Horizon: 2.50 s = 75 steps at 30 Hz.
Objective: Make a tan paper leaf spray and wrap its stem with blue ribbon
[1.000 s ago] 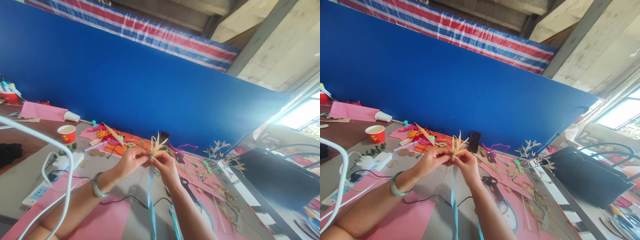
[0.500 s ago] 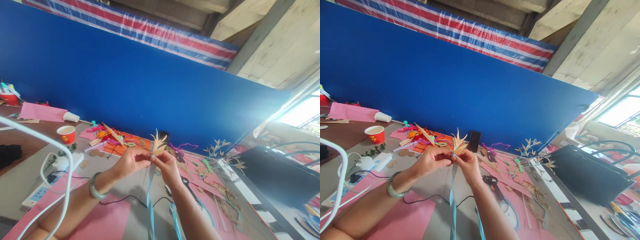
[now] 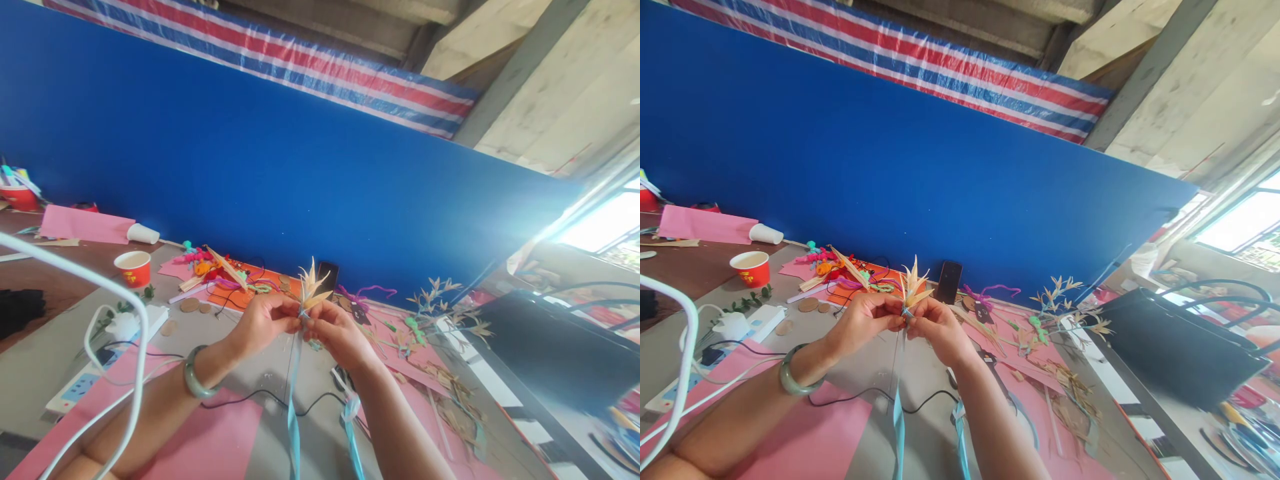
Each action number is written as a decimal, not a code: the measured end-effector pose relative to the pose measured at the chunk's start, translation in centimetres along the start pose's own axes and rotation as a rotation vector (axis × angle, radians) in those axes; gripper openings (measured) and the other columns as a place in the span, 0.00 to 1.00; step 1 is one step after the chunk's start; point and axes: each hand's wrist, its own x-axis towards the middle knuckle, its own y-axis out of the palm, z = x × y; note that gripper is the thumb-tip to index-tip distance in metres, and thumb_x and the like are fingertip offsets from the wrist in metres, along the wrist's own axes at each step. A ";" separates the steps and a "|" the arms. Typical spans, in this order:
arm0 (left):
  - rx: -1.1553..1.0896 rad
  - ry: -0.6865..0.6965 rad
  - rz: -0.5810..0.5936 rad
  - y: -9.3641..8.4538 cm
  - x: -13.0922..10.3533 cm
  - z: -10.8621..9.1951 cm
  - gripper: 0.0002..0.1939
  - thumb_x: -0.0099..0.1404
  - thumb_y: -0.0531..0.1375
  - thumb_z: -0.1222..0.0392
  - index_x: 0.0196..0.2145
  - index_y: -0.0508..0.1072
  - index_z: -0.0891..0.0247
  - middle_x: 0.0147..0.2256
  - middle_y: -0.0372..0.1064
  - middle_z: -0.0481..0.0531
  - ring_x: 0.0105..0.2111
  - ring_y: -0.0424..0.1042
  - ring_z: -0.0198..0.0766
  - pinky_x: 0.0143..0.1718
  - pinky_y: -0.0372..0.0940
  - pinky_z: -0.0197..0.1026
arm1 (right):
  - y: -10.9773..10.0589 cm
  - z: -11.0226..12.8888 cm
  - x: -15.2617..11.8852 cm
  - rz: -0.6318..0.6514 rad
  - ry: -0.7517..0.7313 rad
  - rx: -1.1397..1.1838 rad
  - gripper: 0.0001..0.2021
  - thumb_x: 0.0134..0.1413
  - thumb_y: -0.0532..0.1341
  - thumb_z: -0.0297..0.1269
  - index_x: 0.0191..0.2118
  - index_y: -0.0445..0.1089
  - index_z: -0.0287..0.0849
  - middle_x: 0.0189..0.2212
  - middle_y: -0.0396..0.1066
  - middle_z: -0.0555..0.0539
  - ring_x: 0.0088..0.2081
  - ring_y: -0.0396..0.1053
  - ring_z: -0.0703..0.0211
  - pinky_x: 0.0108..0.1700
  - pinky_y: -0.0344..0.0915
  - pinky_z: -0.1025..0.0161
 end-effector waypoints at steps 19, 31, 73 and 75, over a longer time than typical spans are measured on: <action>-0.057 -0.143 0.143 -0.6 -0.4 -0.4 0.12 0.51 0.70 0.63 0.36 0.79 0.67 0.29 0.78 0.54 0.29 0.77 0.37 0.31 0.71 0.36 | 0.0 0.9 -0.4 0.134 0.018 -0.023 0.14 0.43 0.70 0.38 0.31 0.64 0.44 0.25 0.70 0.53 0.25 0.67 0.61 0.30 0.61 0.63; -0.152 -0.178 0.145 -0.6 -0.4 0.2 0.15 0.48 0.72 0.63 0.35 0.77 0.68 0.26 0.76 0.52 0.27 0.77 0.38 0.31 0.73 0.40 | -1.5 1.1 0.6 0.201 0.154 -0.118 0.13 0.49 0.68 0.45 0.28 0.73 0.40 0.23 0.70 0.50 0.24 0.62 0.65 0.26 0.55 0.66; 0.169 0.112 -0.163 -0.9 1.1 3.8 0.11 0.55 0.66 0.63 0.37 0.74 0.66 0.29 0.75 0.52 0.30 0.76 0.39 0.34 0.73 0.41 | 3.0 -1.3 0.8 -0.386 -0.365 -0.557 0.06 0.51 0.63 0.34 0.25 0.71 0.41 0.22 0.72 0.50 0.26 0.69 0.60 0.30 0.66 0.65; 0.097 0.049 -0.093 -0.9 1.1 3.2 0.13 0.53 0.67 0.63 0.37 0.73 0.67 0.28 0.74 0.51 0.28 0.75 0.38 0.33 0.72 0.40 | 2.9 -1.3 0.8 -0.366 -0.347 -0.546 0.06 0.52 0.63 0.35 0.26 0.70 0.41 0.22 0.72 0.50 0.25 0.70 0.60 0.29 0.66 0.65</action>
